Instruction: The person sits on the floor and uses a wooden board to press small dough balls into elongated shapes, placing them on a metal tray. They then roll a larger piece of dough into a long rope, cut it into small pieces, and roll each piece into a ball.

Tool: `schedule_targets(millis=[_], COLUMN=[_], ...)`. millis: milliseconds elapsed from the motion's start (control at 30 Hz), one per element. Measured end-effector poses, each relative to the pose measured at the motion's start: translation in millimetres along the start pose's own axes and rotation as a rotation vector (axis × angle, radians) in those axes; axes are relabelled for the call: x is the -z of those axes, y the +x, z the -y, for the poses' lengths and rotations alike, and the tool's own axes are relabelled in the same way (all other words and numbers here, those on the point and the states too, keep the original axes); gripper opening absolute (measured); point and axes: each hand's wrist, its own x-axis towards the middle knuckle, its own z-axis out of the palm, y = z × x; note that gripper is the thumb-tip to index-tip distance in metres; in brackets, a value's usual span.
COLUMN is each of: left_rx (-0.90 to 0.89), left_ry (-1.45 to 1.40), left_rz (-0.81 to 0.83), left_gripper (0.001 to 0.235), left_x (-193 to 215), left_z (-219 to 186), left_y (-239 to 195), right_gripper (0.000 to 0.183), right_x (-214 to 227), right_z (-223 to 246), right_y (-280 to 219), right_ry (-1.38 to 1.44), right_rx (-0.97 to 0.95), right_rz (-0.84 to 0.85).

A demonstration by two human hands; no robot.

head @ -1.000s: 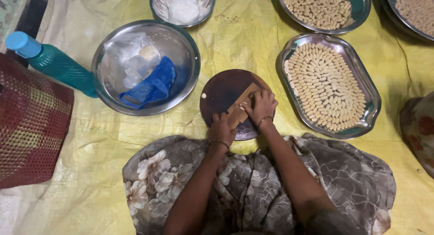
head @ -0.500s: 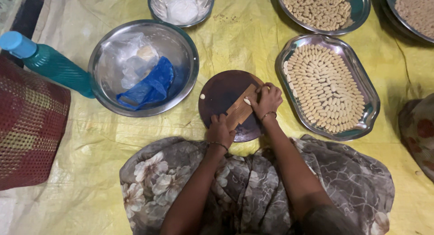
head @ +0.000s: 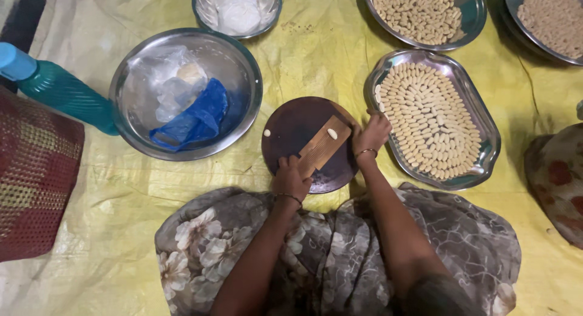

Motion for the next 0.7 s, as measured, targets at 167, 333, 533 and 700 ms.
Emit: schedule_targets(millis=[167,333,533,700], left_rx=[0.007,-0.019,-0.008,-0.049], left_ry=[0.025,0.037,0.044,0.029], left_rz=[-0.014,-0.020,-0.013,-0.061], left_gripper=[0.067,0.064,0.064,0.064], left_x=[-4.9,-2.3,-0.6,-2.2], left_z=[1.0,1.5,-0.6,0.4], left_y=[0.9,-2.5,-3.1,-1.1], right_gripper=[0.022,0.021,0.029,0.024], right_x=[12.5,24.5,28.4,3.1], right_z=[4.3,36.2,47.6,26.9], right_y=[-4.0,-13.8,-18.7,-15.6], right_ry=[0.224,0.291,0.213,0.243], right_rx=[0.244,0.404,0.378,0.332], right_rz=[0.015,0.141,0.198,0.198])
